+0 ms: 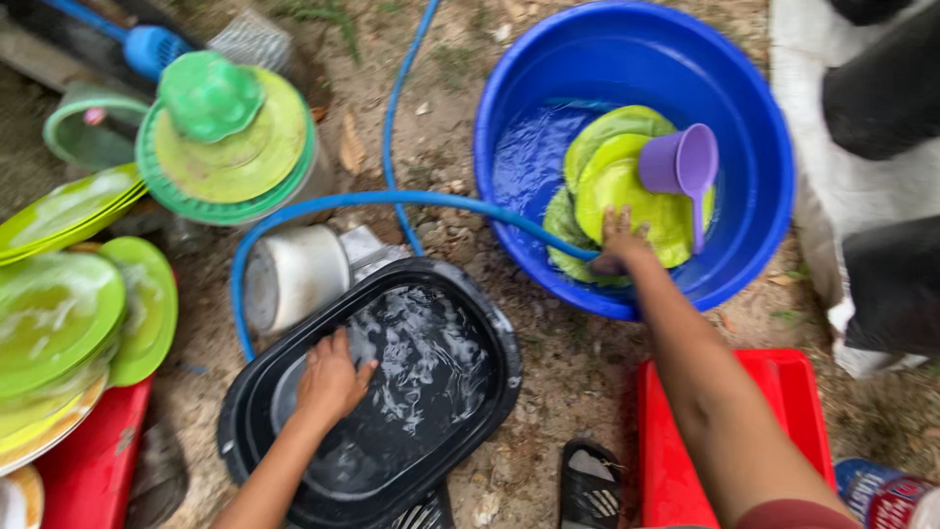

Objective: The person washes plates and bowls by hand in a basin of soapy water, rinsing them in a separate blue bucket of water and placing them on a red tray or in a drying rack.

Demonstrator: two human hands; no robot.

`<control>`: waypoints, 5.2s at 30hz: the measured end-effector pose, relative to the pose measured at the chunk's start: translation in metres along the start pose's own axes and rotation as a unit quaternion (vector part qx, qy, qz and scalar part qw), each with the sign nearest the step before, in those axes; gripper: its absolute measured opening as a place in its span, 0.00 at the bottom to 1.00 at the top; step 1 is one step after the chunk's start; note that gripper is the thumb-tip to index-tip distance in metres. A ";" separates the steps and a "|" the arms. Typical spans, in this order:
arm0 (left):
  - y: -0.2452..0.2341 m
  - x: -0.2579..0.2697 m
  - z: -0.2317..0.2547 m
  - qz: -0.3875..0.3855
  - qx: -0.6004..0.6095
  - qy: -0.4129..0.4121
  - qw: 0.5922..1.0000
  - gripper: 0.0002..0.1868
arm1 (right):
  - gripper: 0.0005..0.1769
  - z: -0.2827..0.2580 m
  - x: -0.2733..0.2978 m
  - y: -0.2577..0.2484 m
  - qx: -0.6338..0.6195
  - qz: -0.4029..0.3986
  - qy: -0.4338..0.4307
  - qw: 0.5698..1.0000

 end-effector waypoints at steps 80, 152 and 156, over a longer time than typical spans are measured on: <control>-0.153 0.275 -0.173 0.445 0.495 -0.107 0.739 0.11 | 0.14 -0.296 0.253 0.141 -0.715 -0.227 -0.088 0.655; 0.110 0.077 -0.053 0.095 0.756 -0.179 0.622 0.32 | 0.40 -0.368 0.255 0.133 -0.205 0.017 -0.248 0.947; 0.092 0.076 -0.044 0.077 0.748 -0.178 0.635 0.31 | 0.41 -0.366 0.248 0.154 -0.229 0.010 -0.258 0.938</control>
Point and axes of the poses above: each hand's wrist, its own x-axis away from the middle knuckle, its own y-axis out of the palm, z = x × y, the point moved 8 cm from there along -x, towards the middle knuckle, and after that the axes turned 1 degree about y, right-handed, at the moved point
